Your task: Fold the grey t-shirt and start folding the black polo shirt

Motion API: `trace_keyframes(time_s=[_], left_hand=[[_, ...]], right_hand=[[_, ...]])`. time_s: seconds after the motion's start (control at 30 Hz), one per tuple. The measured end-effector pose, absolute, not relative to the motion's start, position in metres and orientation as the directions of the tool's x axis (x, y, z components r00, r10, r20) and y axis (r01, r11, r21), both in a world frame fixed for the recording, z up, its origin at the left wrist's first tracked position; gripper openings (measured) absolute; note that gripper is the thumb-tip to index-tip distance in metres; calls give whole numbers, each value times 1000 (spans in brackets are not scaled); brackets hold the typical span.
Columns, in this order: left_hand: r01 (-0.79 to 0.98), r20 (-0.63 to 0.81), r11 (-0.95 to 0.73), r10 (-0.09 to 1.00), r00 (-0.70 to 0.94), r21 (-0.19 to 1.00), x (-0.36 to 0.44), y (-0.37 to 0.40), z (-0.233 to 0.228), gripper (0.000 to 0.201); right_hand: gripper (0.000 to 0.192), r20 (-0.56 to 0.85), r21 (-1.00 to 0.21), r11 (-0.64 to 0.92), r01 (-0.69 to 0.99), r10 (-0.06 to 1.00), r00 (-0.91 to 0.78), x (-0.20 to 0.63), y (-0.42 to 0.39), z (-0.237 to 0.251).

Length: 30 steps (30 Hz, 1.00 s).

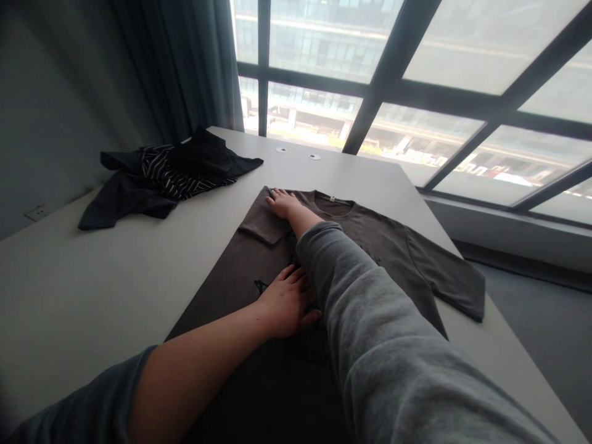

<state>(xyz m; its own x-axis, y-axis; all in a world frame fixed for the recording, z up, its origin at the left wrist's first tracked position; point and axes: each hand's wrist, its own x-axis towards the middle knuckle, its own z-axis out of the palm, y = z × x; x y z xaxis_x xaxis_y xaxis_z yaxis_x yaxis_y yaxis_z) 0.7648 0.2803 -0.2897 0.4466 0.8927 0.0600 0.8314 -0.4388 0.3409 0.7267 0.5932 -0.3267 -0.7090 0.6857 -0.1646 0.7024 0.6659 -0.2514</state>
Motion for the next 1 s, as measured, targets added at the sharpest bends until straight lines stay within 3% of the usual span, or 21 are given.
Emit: trace_keyframes(time_s=[0.23,0.37,0.47,0.57,0.83,1.0], left_hand=[[827,84,-464,883,463,318,766,280,-291,54],[827,74,-456,886,459,329,765,280,-288,56],[828,44,-434,892,449,356,765,280,-286,59],[832,21,-412,899,436,372,765,281,-285,61],[831,6,-404,900,435,383,765,280,-286,65],[826,-18,-399,897,442,398,764,279,-282,66]], right_hand=[[75,-182,-253,612,749,731,-658,720,594,-330],[81,-104,-208,609,766,765,-636,725,589,-329],[89,-57,-157,500,852,856,-513,737,588,-332],[95,-105,-162,388,907,907,-407,756,594,-336],[89,-186,-218,376,901,890,-416,784,609,-332],[81,-106,-221,438,871,877,-468,790,602,-328]])
